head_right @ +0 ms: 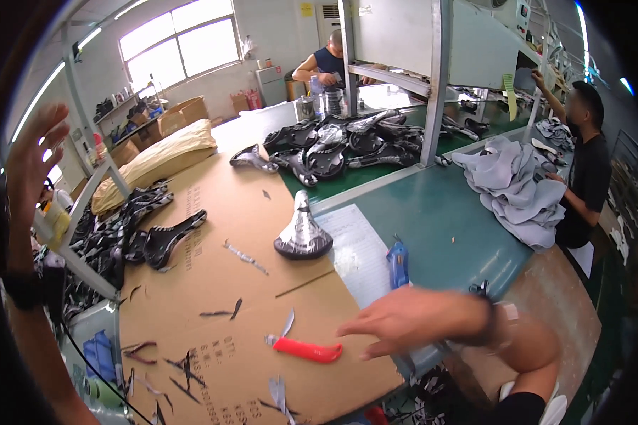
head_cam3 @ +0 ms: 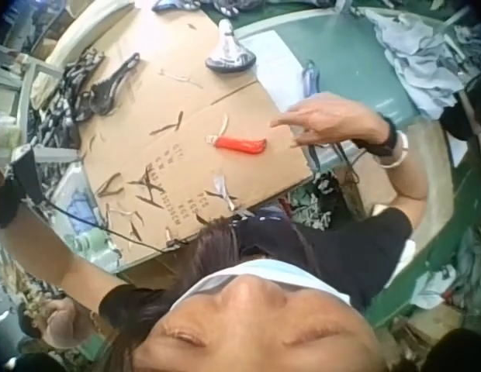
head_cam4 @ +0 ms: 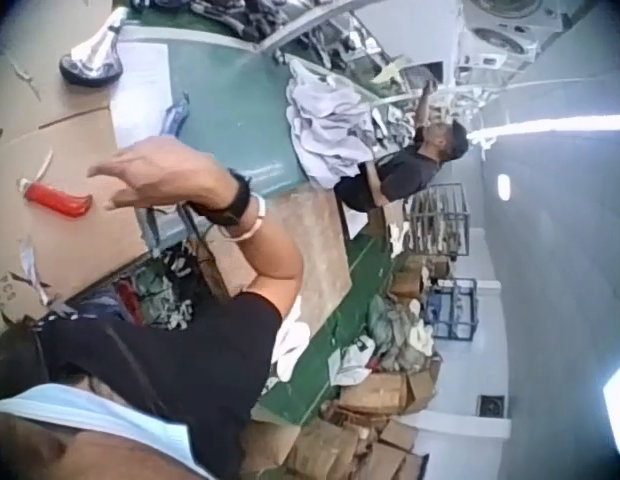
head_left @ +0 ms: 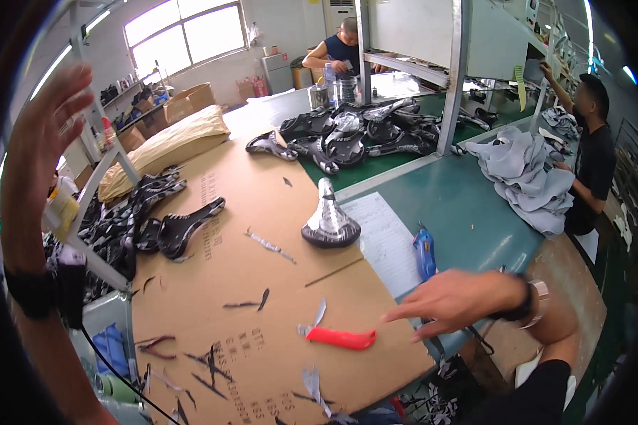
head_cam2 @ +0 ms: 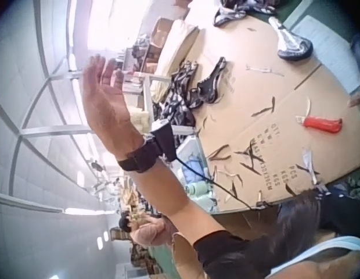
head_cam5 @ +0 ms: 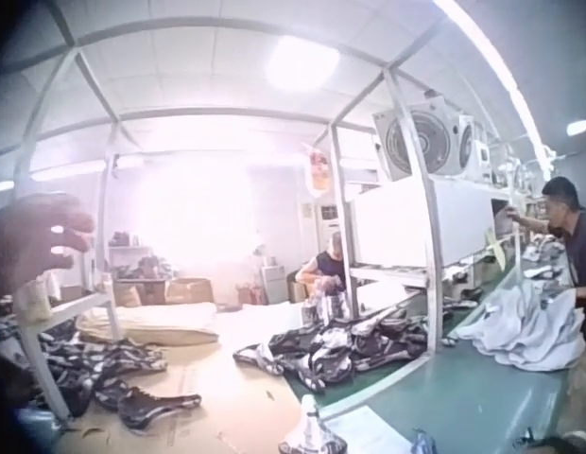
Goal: The person picks up a bicycle saddle, trims the excess material from its edges using a utility knife, and places it onto a pile. They repeat this process with another saddle before using a pair of pliers and the knife to clear scraps from the work surface.
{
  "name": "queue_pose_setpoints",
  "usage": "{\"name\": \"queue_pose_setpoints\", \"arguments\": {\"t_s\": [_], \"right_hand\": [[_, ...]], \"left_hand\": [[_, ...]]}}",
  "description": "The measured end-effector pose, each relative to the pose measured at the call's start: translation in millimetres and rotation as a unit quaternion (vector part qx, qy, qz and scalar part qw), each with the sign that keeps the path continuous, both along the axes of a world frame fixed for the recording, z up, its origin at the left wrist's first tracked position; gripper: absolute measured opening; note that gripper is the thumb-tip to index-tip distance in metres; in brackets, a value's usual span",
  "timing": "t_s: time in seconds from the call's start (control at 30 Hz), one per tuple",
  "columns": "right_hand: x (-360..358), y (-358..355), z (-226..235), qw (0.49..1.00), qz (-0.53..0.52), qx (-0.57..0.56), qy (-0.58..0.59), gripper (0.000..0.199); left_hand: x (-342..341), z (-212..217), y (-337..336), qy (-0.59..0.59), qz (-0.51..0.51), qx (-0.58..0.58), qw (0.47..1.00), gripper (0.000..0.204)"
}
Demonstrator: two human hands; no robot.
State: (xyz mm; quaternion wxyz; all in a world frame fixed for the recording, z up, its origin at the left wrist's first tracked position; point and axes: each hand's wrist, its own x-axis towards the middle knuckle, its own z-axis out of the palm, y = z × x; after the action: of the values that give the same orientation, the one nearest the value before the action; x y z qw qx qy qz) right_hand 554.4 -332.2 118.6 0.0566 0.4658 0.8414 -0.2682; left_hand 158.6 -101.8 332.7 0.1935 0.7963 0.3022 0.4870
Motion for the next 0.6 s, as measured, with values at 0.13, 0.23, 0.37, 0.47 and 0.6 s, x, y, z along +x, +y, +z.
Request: {"name": "queue_pose_setpoints", "arguments": {"t_s": [0.13, 0.23, 0.37, 0.47, 0.6], "right_hand": [[60, 52, 140, 0.975, -0.191, 0.108, 0.012, 0.044], [135, 137, 182, 0.907, -0.279, 0.298, 0.107, 0.034], [224, 262, 186, 0.865, -0.371, 0.312, 0.126, 0.041], [283, 338, 151, 0.911, -0.316, 0.241, -0.106, 0.049], [337, 412, 130, 0.889, -0.333, 0.248, -0.195, 0.059]], "left_hand": [[96, 14, 78, 0.001, -0.112, -0.116, 0.987, 0.048], [176, -29, 145, -0.039, -0.089, -0.243, 0.965, 0.035], [230, -77, 209, 0.041, -0.003, -0.44, 0.897, 0.03], [252, -63, 241, -0.009, 0.02, -0.452, 0.892, 0.016], [288, 2, 283, -0.045, 0.015, -0.316, 0.947, 0.03]]}}
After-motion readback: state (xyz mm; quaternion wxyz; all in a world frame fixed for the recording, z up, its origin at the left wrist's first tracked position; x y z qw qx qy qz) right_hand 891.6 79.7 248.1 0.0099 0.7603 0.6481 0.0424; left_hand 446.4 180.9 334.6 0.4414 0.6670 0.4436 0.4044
